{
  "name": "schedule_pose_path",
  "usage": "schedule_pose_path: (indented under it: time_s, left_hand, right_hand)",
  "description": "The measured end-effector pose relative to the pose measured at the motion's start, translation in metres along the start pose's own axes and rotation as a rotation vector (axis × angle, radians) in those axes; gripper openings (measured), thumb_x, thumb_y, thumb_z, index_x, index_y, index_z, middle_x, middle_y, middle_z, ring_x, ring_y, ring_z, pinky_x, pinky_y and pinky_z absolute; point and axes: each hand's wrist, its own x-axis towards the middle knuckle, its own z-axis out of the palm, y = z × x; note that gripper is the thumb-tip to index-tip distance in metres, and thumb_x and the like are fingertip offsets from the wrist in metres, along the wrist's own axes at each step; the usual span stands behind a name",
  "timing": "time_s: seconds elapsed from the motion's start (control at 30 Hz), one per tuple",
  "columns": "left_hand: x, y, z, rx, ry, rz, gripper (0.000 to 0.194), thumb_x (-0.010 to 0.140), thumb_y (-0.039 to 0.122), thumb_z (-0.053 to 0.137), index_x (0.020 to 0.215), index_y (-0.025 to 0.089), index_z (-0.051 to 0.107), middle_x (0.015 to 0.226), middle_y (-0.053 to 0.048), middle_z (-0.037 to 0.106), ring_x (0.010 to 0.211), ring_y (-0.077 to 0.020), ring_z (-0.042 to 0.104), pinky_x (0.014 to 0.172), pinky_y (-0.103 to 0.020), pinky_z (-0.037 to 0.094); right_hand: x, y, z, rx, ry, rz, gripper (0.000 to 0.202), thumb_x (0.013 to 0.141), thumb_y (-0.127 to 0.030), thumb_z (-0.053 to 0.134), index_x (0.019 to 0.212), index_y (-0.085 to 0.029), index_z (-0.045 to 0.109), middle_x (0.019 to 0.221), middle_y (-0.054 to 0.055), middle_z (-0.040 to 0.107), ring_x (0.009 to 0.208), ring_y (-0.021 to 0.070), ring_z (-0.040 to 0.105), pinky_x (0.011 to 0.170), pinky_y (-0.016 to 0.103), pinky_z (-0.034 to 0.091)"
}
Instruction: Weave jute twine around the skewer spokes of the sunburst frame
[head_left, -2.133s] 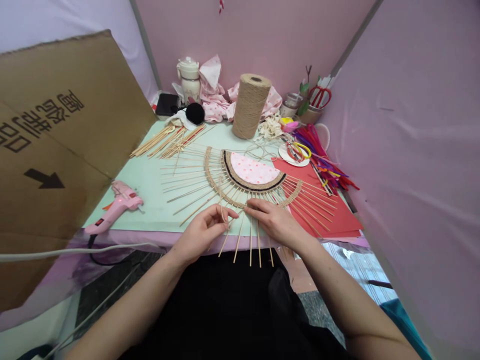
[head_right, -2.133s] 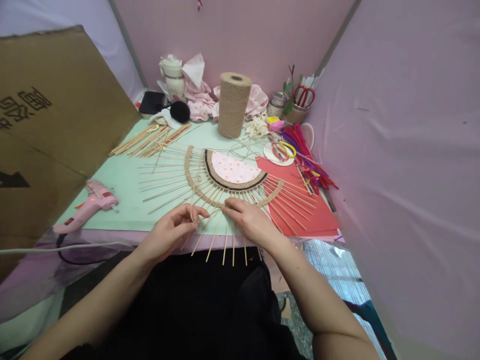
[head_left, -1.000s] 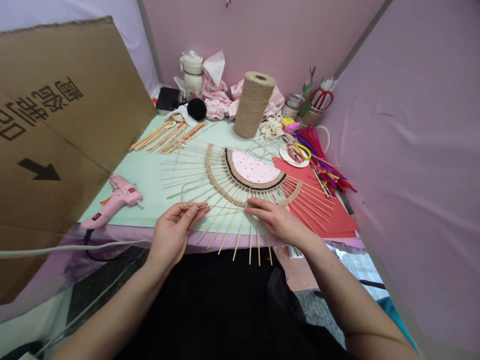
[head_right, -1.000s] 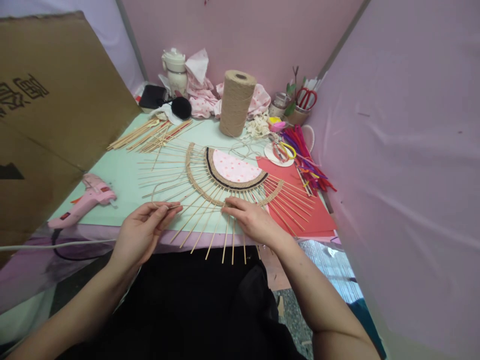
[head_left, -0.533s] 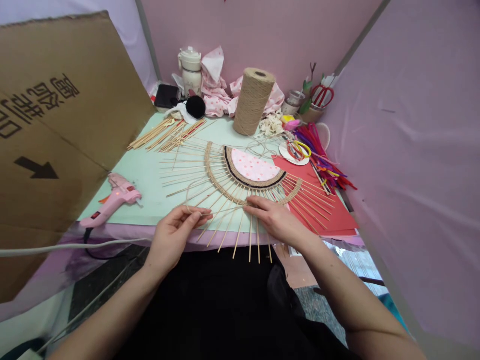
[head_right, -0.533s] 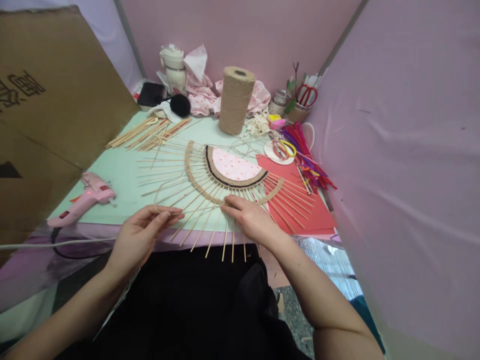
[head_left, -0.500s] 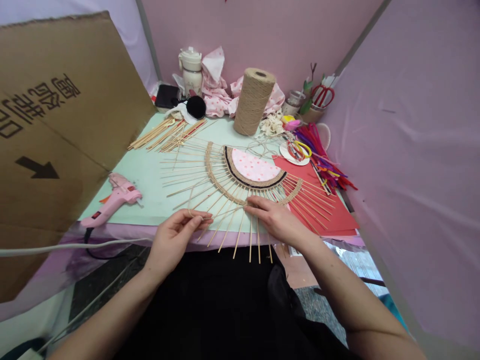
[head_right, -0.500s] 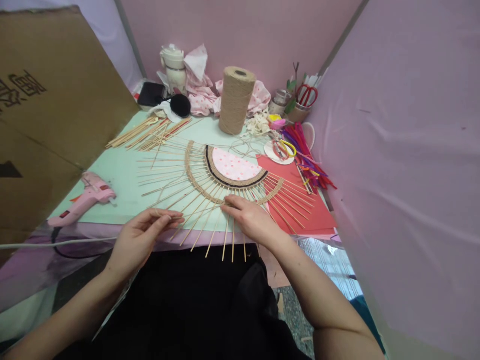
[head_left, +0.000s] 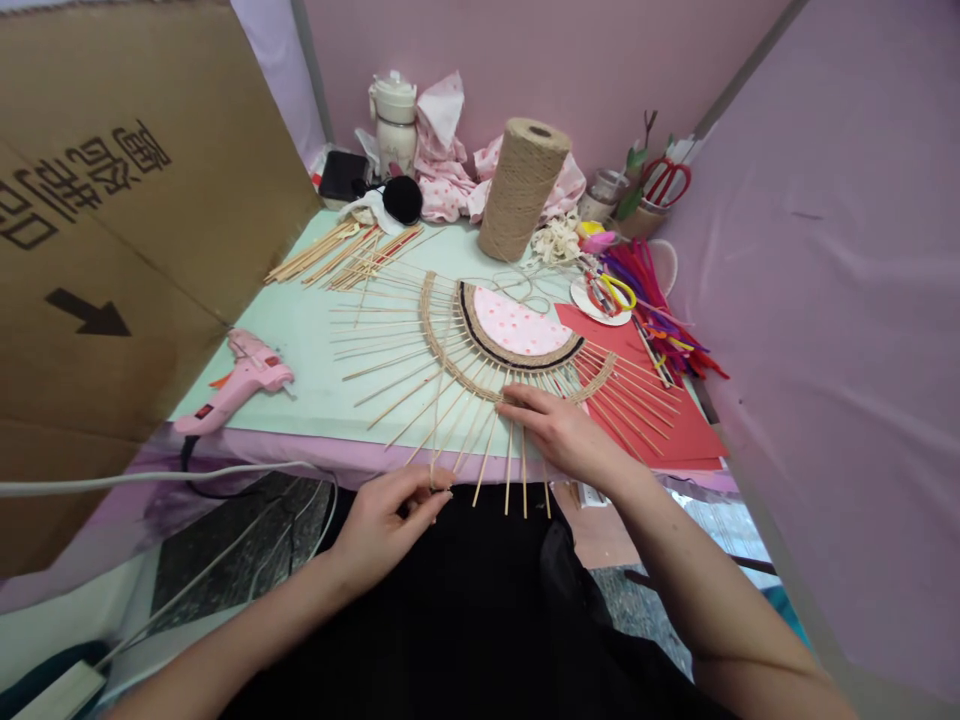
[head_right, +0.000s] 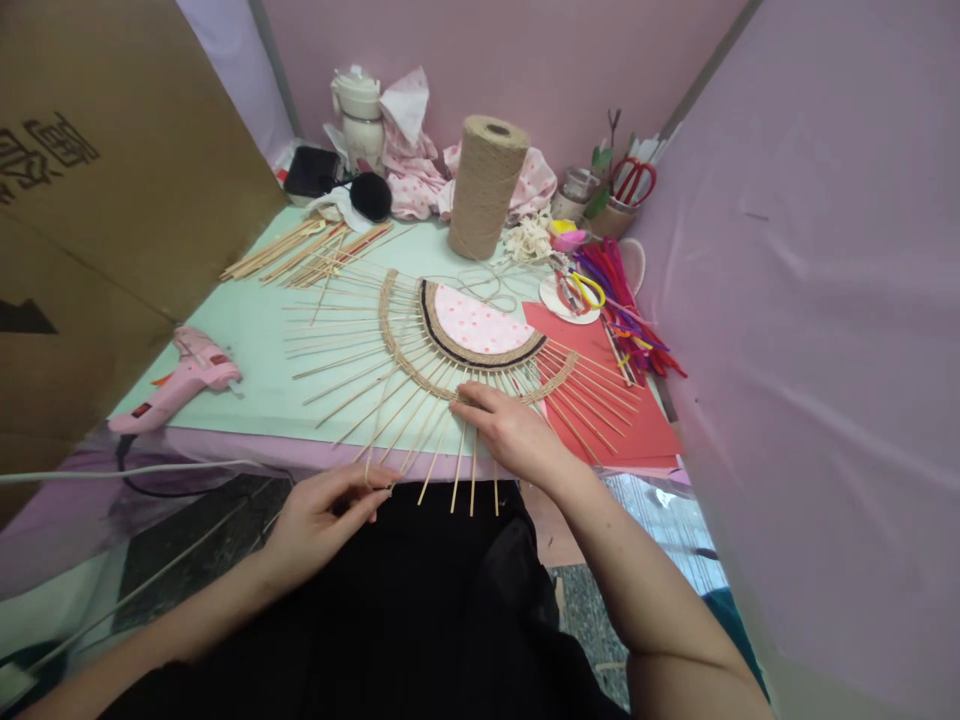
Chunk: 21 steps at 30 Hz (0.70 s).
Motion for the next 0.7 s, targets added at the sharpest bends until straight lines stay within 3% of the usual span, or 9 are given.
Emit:
schedule_pose_path:
  time_s: [0.13, 0.33, 0.53, 0.7]
  left_hand:
    - [-0.006, -0.008, 0.003, 0.127, 0.022, 0.215, 0.009, 0.087, 0.019, 0.061, 0.086, 0.02, 0.07, 0.094, -0.007, 0.074, 0.085, -0.016, 0.07, 0.078, -0.026, 0.056]
    - [-0.016, -0.015, 0.01, 0.318, 0.137, 0.375, 0.015, 0.085, 0.015, 0.062, 0.095, 0.018, 0.073, 0.077, -0.003, 0.054, 0.072, -0.0128, 0.055, 0.065, -0.024, 0.049]
    - [-0.017, -0.018, 0.01, 0.369, 0.135, 0.414, 0.014, 0.084, 0.015, 0.061, 0.091, 0.018, 0.073, 0.073, -0.003, 0.054, 0.069, -0.0137, 0.052, 0.063, -0.026, 0.046]
    - [-0.012, -0.014, 0.0, 0.272, 0.152, 0.316, 0.015, 0.086, 0.011, 0.058, 0.09, 0.016, 0.071, 0.078, -0.005, 0.057, 0.075, -0.0144, 0.057, 0.069, -0.026, 0.049]
  right_hand:
    - [0.0, 0.0, -0.001, 0.002, -0.019, 0.014, 0.041, 0.097, -0.011, 0.044, 0.128, -0.026, 0.064, 0.141, 0.01, 0.057, 0.126, 0.0248, 0.058, 0.1, 0.044, 0.053]
    - [0.0, 0.0, -0.002, 0.046, -0.029, 0.031, 0.042, 0.095, -0.009, 0.046, 0.128, -0.025, 0.065, 0.142, 0.011, 0.056, 0.127, 0.0268, 0.057, 0.101, 0.048, 0.052]
    - [0.0, 0.001, -0.003, 0.029, -0.032, 0.02, 0.043, 0.094, -0.009, 0.045, 0.129, -0.025, 0.064, 0.142, 0.011, 0.056, 0.127, 0.0263, 0.057, 0.1, 0.047, 0.054]
    - [0.0, 0.001, -0.002, 0.042, -0.021, 0.019, 0.045, 0.094, -0.009, 0.045, 0.13, -0.028, 0.064, 0.143, 0.01, 0.056, 0.127, 0.026, 0.057, 0.101, 0.047, 0.053]
